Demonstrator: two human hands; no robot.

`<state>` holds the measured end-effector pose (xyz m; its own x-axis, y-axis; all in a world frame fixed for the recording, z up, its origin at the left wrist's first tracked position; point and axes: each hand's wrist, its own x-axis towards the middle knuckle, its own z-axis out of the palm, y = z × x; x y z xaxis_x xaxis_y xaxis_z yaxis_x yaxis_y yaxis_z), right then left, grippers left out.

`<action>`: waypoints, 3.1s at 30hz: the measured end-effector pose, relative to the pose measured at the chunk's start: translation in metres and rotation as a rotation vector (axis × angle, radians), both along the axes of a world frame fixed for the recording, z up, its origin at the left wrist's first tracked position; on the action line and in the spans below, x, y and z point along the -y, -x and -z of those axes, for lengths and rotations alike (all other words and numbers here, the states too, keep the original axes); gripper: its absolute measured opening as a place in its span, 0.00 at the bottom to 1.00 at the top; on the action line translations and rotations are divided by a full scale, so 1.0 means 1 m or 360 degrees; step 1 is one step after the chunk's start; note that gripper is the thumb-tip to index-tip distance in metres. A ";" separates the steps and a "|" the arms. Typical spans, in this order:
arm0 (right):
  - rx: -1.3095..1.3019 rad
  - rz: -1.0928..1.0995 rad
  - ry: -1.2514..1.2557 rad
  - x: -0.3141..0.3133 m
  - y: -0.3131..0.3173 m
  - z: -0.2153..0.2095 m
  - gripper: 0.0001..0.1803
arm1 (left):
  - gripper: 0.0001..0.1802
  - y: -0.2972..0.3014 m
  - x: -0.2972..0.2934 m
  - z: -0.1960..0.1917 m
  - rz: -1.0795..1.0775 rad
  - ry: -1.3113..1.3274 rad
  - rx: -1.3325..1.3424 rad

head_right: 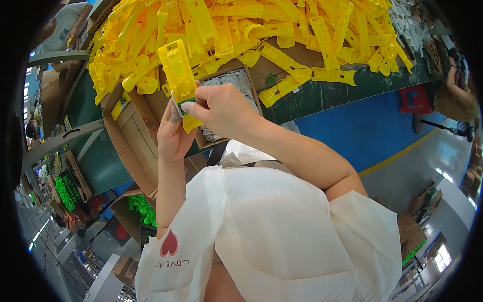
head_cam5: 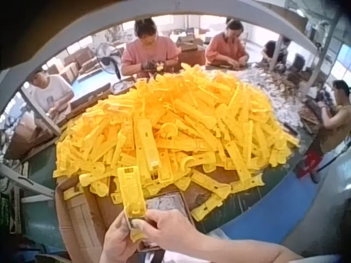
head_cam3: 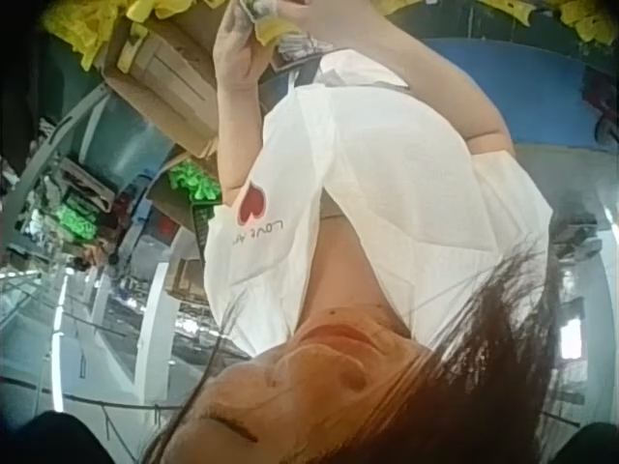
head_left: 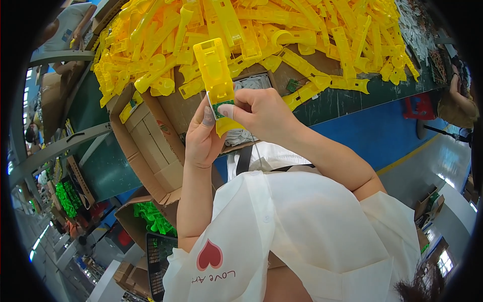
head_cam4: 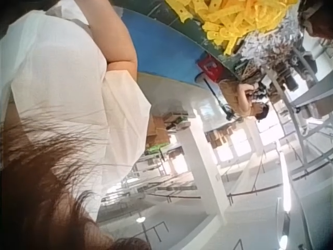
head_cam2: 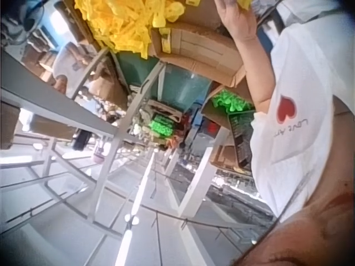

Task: Assembling small electronic components into yellow plastic housings on an assembly line.

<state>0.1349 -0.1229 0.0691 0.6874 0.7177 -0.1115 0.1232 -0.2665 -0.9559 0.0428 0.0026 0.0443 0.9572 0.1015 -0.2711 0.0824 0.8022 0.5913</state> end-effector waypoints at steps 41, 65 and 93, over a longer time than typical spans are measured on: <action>0.0897 -0.0233 -0.0218 0.007 0.016 0.017 0.12 | 0.24 0.023 0.009 0.001 -0.0094 -0.0295 -0.0051; 0.0985 -0.0116 -0.0224 0.008 0.019 0.019 0.13 | 0.23 0.006 0.026 -0.012 -0.0331 -0.0863 0.0174; -0.0959 -0.0198 -0.0638 0.012 0.011 0.007 0.14 | 0.19 0.013 0.033 -0.018 -0.0548 -0.1340 0.0228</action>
